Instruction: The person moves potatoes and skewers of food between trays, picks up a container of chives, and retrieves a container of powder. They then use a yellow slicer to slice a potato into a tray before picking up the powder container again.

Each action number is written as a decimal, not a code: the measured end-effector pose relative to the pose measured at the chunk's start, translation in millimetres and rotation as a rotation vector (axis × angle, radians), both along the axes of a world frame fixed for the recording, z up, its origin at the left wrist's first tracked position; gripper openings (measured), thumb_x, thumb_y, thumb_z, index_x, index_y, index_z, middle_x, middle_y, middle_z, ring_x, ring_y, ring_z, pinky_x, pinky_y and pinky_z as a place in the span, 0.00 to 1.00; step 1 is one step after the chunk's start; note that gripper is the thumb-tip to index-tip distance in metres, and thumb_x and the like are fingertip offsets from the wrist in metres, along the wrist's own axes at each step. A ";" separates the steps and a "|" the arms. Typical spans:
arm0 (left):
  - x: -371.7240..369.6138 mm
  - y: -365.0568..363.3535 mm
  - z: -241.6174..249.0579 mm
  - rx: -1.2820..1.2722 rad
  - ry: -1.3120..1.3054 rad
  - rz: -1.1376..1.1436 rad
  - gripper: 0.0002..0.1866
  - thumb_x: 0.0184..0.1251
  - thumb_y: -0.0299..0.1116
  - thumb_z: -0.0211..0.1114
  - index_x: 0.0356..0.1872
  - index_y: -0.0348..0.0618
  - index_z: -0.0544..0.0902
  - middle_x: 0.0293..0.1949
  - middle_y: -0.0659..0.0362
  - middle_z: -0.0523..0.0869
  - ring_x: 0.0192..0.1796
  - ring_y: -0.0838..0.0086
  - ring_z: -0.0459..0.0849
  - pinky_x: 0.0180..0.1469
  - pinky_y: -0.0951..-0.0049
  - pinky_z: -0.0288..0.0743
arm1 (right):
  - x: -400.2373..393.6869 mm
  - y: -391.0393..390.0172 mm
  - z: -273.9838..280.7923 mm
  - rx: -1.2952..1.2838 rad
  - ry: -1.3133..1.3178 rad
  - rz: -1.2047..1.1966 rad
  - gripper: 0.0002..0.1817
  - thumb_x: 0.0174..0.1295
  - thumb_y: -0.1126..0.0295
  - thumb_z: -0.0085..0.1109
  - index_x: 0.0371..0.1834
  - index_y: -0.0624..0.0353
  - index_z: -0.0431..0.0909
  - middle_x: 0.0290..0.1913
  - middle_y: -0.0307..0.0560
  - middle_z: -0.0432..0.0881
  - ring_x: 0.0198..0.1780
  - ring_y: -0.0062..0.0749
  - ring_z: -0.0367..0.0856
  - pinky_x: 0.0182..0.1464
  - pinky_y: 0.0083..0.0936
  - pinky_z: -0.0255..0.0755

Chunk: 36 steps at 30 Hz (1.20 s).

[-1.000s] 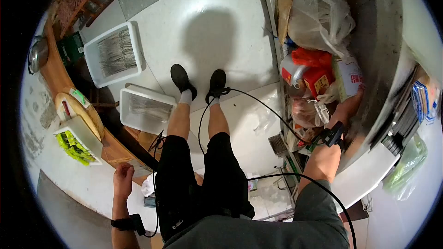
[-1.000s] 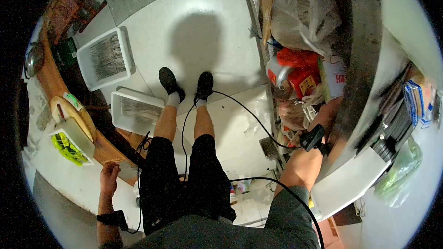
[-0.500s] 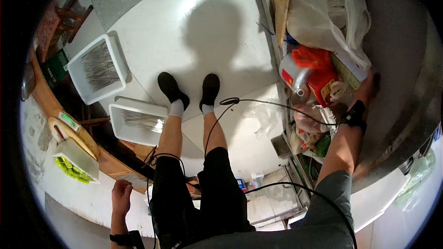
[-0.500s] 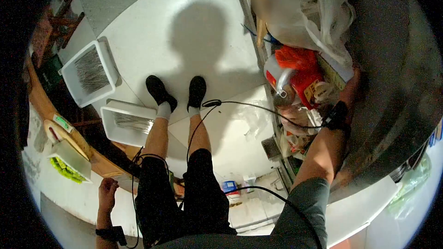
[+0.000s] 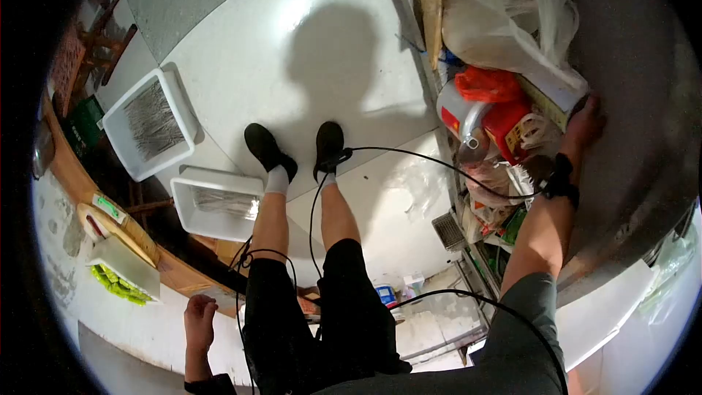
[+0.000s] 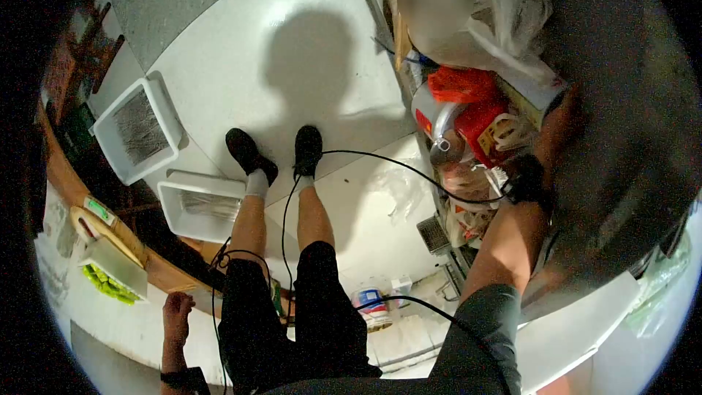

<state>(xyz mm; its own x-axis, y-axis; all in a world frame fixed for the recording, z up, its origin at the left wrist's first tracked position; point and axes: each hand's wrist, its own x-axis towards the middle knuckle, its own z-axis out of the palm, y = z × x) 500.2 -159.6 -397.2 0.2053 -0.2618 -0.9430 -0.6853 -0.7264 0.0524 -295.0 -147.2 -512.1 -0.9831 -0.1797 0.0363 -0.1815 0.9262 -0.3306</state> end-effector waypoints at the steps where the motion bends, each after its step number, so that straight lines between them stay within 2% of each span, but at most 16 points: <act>1: -4.0 -0.3 -0.6 -0.002 0.008 0.000 0.06 0.65 0.25 0.59 0.40 0.34 0.75 0.37 0.56 0.81 0.41 0.72 0.80 0.48 0.73 0.74 | -8.7 13.8 -8.4 -0.002 0.008 0.000 0.43 0.64 0.38 0.44 0.66 0.70 0.63 0.62 0.72 0.67 0.61 0.59 0.71 0.56 0.47 0.68; 3: -7.1 -0.2 9.2 -0.072 0.099 0.033 0.07 0.65 0.25 0.59 0.41 0.34 0.75 0.38 0.56 0.81 0.41 0.72 0.80 0.49 0.72 0.75 | -19.8 46.8 -23.5 0.319 0.258 0.244 0.46 0.64 0.35 0.42 0.68 0.71 0.59 0.61 0.74 0.67 0.62 0.62 0.68 0.56 0.48 0.68; 6: -4.1 -2.4 12.1 -0.016 0.024 -0.019 0.07 0.66 0.25 0.59 0.43 0.34 0.75 0.39 0.56 0.81 0.42 0.73 0.80 0.49 0.71 0.76 | 10.6 44.2 -25.1 0.020 0.224 0.110 0.47 0.62 0.34 0.43 0.67 0.71 0.60 0.62 0.74 0.66 0.66 0.63 0.64 0.60 0.50 0.65; 14: 0.8 14.9 20.2 -0.100 0.094 0.020 0.07 0.67 0.27 0.59 0.42 0.35 0.76 0.37 0.56 0.81 0.42 0.72 0.80 0.48 0.72 0.75 | 97.1 76.8 -2.5 0.211 0.153 0.284 0.29 0.72 0.54 0.39 0.67 0.65 0.64 0.70 0.63 0.61 0.70 0.60 0.58 0.74 0.50 0.44; 15: -5.6 7.9 21.0 -0.105 0.121 -0.039 0.07 0.67 0.27 0.59 0.42 0.35 0.76 0.37 0.56 0.81 0.41 0.71 0.80 0.47 0.72 0.74 | 115.0 87.0 -13.1 0.163 0.156 0.220 0.28 0.72 0.53 0.39 0.62 0.66 0.71 0.65 0.64 0.69 0.67 0.57 0.65 0.74 0.50 0.46; 17: -22.2 -4.1 38.4 -0.156 0.092 -0.145 0.04 0.68 0.26 0.58 0.40 0.37 0.76 0.35 0.58 0.81 0.40 0.74 0.79 0.47 0.74 0.73 | 163.0 97.9 15.7 0.599 -0.412 0.329 0.20 0.68 0.58 0.52 0.40 0.67 0.83 0.38 0.61 0.85 0.39 0.47 0.85 0.55 0.48 0.72; 18: -23.3 -5.3 44.2 -0.208 0.122 -0.039 0.04 0.67 0.26 0.59 0.40 0.38 0.76 0.36 0.59 0.81 0.40 0.75 0.79 0.47 0.75 0.73 | 179.8 124.0 -1.6 -0.102 -0.389 0.212 0.11 0.63 0.70 0.58 0.46 0.64 0.77 0.34 0.46 0.82 0.34 0.30 0.78 0.45 0.24 0.73; 19: -25.9 -8.7 53.4 -0.249 0.153 0.065 0.04 0.67 0.25 0.59 0.40 0.38 0.76 0.36 0.60 0.81 0.40 0.76 0.79 0.46 0.76 0.73 | 201.4 124.4 8.5 -0.393 -0.336 0.211 0.11 0.58 0.66 0.63 0.37 0.64 0.80 0.31 0.50 0.81 0.33 0.35 0.78 0.42 0.27 0.73; 23: -35.7 -36.0 92.4 -0.387 0.360 -0.009 0.03 0.69 0.26 0.59 0.40 0.39 0.76 0.34 0.64 0.79 0.39 0.80 0.77 0.46 0.79 0.71 | 264.4 194.9 63.5 0.076 -0.719 0.362 0.17 0.61 0.60 0.57 0.26 0.65 0.80 0.33 0.62 0.83 0.44 0.53 0.82 0.49 0.36 0.74; 25: -53.7 -50.4 112.1 -0.456 0.375 -0.096 0.03 0.69 0.27 0.59 0.40 0.40 0.75 0.34 0.64 0.78 0.38 0.80 0.76 0.45 0.79 0.71 | 298.6 249.1 78.6 0.048 -0.437 0.390 0.16 0.59 0.63 0.60 0.28 0.69 0.78 0.30 0.61 0.80 0.34 0.45 0.81 0.44 0.37 0.73; 26: -60.8 -58.6 116.3 -0.460 0.443 -0.085 0.04 0.70 0.27 0.59 0.40 0.40 0.74 0.34 0.64 0.78 0.38 0.80 0.76 0.45 0.79 0.71 | 295.7 257.1 107.0 0.032 -0.400 0.348 0.16 0.59 0.63 0.60 0.28 0.69 0.78 0.30 0.61 0.80 0.34 0.45 0.81 0.44 0.37 0.73; 28: -71.7 -72.0 120.7 -0.473 0.527 -0.177 0.04 0.70 0.28 0.59 0.39 0.40 0.74 0.33 0.64 0.78 0.38 0.79 0.76 0.44 0.78 0.72 | 301.1 284.5 180.6 0.153 -0.839 0.272 0.24 0.63 0.56 0.54 0.26 0.71 0.79 0.32 0.68 0.79 0.36 0.59 0.77 0.44 0.43 0.71; 31: -104.6 -94.0 130.0 -0.460 0.534 -0.341 0.05 0.70 0.28 0.59 0.38 0.39 0.74 0.33 0.63 0.78 0.37 0.79 0.76 0.44 0.78 0.72 | 330.1 349.0 238.6 0.080 -0.880 -0.113 0.21 0.61 0.57 0.57 0.32 0.69 0.80 0.33 0.67 0.80 0.35 0.58 0.77 0.44 0.42 0.71; 33: -132.2 -103.3 137.2 -0.539 0.595 -0.448 0.07 0.69 0.31 0.60 0.38 0.37 0.74 0.32 0.62 0.79 0.36 0.79 0.75 0.43 0.77 0.71 | 366.5 388.1 273.8 0.013 -0.841 -0.282 0.21 0.60 0.57 0.59 0.27 0.69 0.80 0.30 0.66 0.80 0.33 0.56 0.78 0.43 0.42 0.72; 35: -173.3 -100.1 172.2 -0.557 0.591 -0.587 0.08 0.69 0.31 0.60 0.39 0.36 0.75 0.32 0.62 0.79 0.35 0.79 0.75 0.43 0.77 0.71 | 414.6 446.9 268.8 -0.138 -0.298 -0.234 0.23 0.59 0.53 0.59 0.27 0.68 0.81 0.26 0.61 0.81 0.32 0.53 0.80 0.40 0.35 0.75; 36: -179.4 -103.0 163.1 -0.578 0.655 -0.591 0.08 0.69 0.32 0.60 0.39 0.36 0.75 0.31 0.62 0.79 0.36 0.79 0.75 0.43 0.78 0.70 | 427.9 467.8 280.4 -0.156 -0.280 -0.261 0.23 0.59 0.53 0.59 0.27 0.68 0.81 0.26 0.61 0.81 0.32 0.53 0.80 0.40 0.35 0.75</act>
<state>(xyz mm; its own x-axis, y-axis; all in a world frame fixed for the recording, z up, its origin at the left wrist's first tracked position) 320.8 -262.5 -234.1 -0.6055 -0.5991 -0.5239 -0.6351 -0.0329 0.7717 132.9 320.6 -231.7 -0.9706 0.0640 -0.2319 0.1702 0.8640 -0.4739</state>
